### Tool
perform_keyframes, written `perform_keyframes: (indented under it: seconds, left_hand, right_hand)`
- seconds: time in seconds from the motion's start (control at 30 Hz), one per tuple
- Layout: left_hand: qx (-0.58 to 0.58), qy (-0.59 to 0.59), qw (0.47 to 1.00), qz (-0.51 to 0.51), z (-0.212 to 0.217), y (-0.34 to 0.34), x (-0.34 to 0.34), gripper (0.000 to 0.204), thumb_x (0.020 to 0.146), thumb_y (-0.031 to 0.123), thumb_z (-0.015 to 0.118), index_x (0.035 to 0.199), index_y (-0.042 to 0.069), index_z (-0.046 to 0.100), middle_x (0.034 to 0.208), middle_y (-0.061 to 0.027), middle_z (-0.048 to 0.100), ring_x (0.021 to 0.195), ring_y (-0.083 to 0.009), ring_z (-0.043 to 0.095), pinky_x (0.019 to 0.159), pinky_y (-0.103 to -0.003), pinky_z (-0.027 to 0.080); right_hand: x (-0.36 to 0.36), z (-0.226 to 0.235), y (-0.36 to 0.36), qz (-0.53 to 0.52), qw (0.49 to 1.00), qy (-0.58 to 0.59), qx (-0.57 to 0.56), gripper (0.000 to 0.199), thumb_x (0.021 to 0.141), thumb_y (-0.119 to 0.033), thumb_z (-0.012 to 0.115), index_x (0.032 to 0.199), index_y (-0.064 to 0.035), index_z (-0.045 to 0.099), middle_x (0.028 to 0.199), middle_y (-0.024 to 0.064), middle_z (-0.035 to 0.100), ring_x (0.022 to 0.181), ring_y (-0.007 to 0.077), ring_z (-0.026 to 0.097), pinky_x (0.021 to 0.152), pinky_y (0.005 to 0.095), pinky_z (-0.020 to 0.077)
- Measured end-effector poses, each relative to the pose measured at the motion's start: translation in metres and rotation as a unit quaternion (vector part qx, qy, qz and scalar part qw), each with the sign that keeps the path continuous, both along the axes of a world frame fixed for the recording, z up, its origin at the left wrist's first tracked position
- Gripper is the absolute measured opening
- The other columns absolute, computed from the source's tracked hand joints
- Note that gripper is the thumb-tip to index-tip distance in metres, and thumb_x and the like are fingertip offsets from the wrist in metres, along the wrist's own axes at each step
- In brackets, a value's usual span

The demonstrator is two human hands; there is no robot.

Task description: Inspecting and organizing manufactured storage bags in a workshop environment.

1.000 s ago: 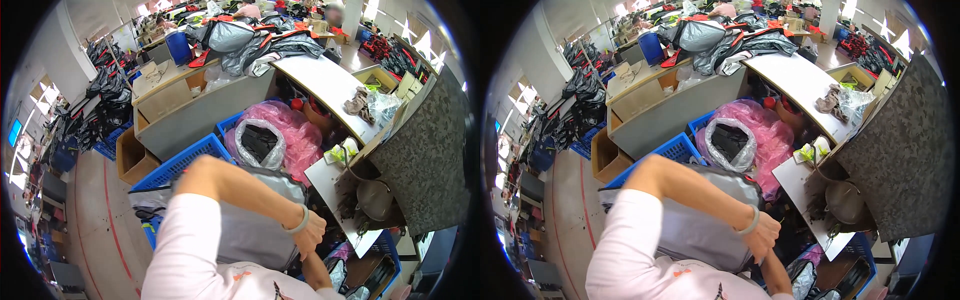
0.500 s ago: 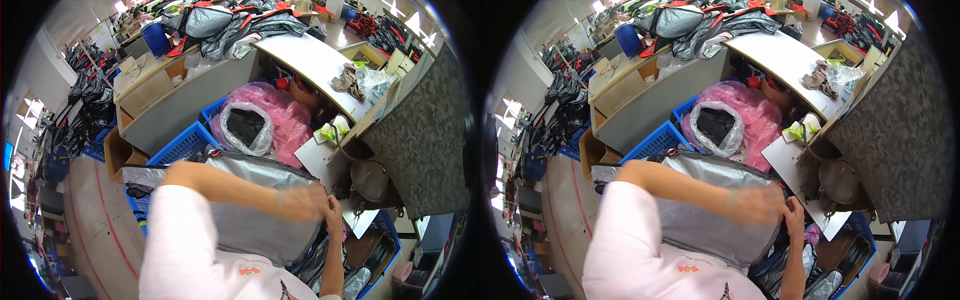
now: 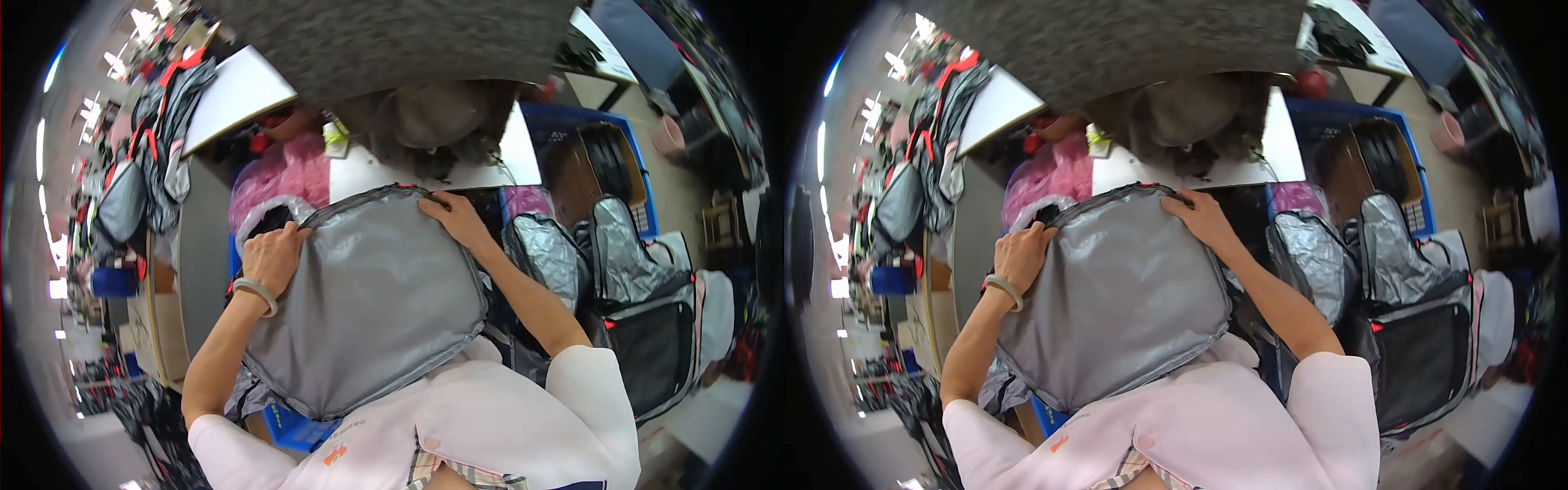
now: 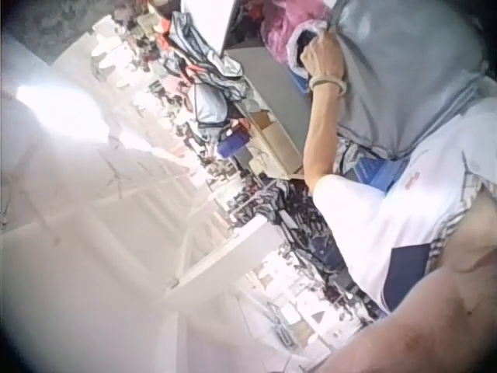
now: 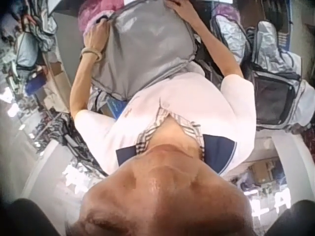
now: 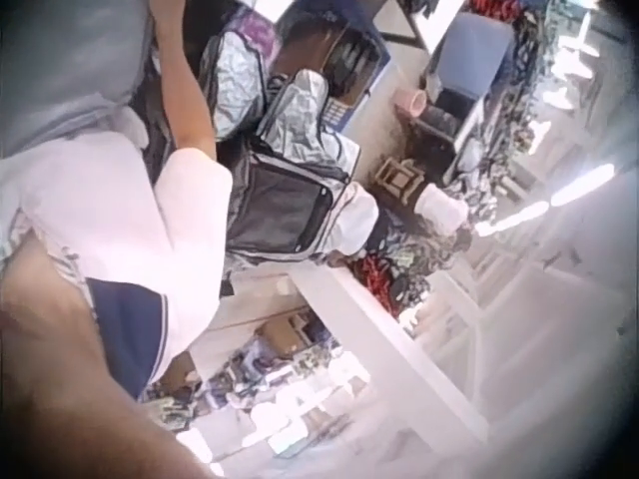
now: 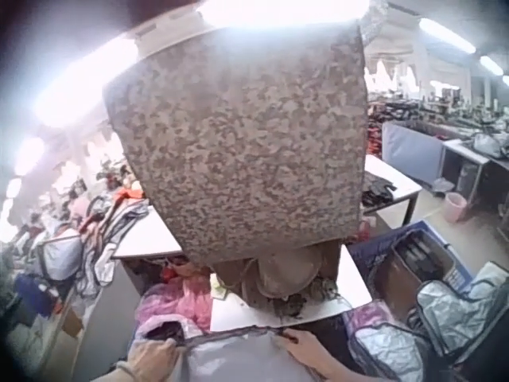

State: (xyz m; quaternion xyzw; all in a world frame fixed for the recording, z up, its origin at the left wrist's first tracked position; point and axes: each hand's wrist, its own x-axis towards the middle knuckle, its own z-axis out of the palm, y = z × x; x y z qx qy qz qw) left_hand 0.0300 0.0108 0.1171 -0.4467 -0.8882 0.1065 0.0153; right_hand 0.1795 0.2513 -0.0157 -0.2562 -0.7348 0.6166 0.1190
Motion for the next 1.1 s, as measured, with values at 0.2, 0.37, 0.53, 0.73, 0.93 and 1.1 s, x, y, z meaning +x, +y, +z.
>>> perform_keyframes:
  seconds: [0.2,0.37,0.53,0.73,0.93,1.1]
  left_hand:
    - [-0.058,0.01,0.996,-0.066,-0.015,0.062,-0.008,0.031,0.088,0.031,0.045,0.082,0.004,0.057,0.065,-0.0159,0.06,0.064,-0.0337,0.06,0.057,-0.043,0.046]
    - [-0.058,0.001,0.997,-0.051,-0.023,0.096,-0.018,0.035,0.086,0.038,0.048,0.088,0.005,0.06,0.072,-0.0179,0.062,0.07,-0.0342,0.061,0.062,-0.044,0.046]
    - [-0.033,-0.054,0.997,-0.051,-0.044,0.159,0.003,0.039,0.084,0.045,0.047,0.089,0.009,0.061,0.075,-0.0173,0.062,0.072,-0.0349,0.061,0.063,-0.044,0.047]
    - [-0.031,-0.073,0.997,-0.011,-0.105,0.165,0.0,0.039,0.084,0.047,0.046,0.085,0.011,0.061,0.078,-0.0156,0.063,0.075,-0.0353,0.061,0.065,-0.045,0.047]
    - [-0.025,-0.065,0.998,0.002,-0.12,0.18,-0.002,0.04,0.085,0.046,0.045,0.085,0.01,0.061,0.08,-0.0157,0.063,0.078,-0.035,0.061,0.067,-0.046,0.047]
    - [-0.072,-0.031,0.995,0.065,-0.124,0.175,-0.02,0.04,0.086,0.047,0.043,0.087,0.011,0.062,0.083,-0.0161,0.063,0.079,-0.0351,0.061,0.067,-0.046,0.047]
  right_hand:
    - [-0.004,-0.063,0.025,-0.028,0.997,-0.04,-0.057,0.038,0.077,-0.037,0.061,0.083,0.0005,0.063,0.071,0.0086,0.06,0.067,0.015,0.054,0.063,0.0289,0.0421]
    - [-0.006,-0.056,0.055,-0.035,0.988,-0.077,-0.129,0.043,0.074,-0.033,0.065,0.1,0.0013,0.062,0.076,0.0133,0.063,0.069,0.0199,0.058,0.07,0.0324,0.0445]
    - [-0.012,-0.074,0.051,-0.06,0.989,0.022,-0.137,0.031,0.075,-0.027,0.064,0.084,0.0034,0.064,0.066,0.0134,0.06,0.066,0.0179,0.058,0.068,0.0318,0.0446]
    - [-0.008,-0.069,0.044,-0.061,0.993,-0.037,-0.093,0.031,0.075,-0.032,0.062,0.077,-0.0008,0.064,0.068,0.0186,0.06,0.07,0.0295,0.062,0.067,0.036,0.0456]
    - [-0.022,-0.089,0.045,-0.116,0.987,-0.091,-0.069,0.033,0.073,-0.037,0.063,0.078,-0.0046,0.066,0.074,0.0191,0.062,0.075,0.0339,0.061,0.068,0.0396,0.0473]
    - [-0.046,-0.106,0.043,-0.147,0.984,-0.085,-0.049,0.03,0.072,-0.036,0.063,0.083,-0.009,0.068,0.079,0.02,0.062,0.079,0.0345,0.061,0.069,0.0409,0.0477]
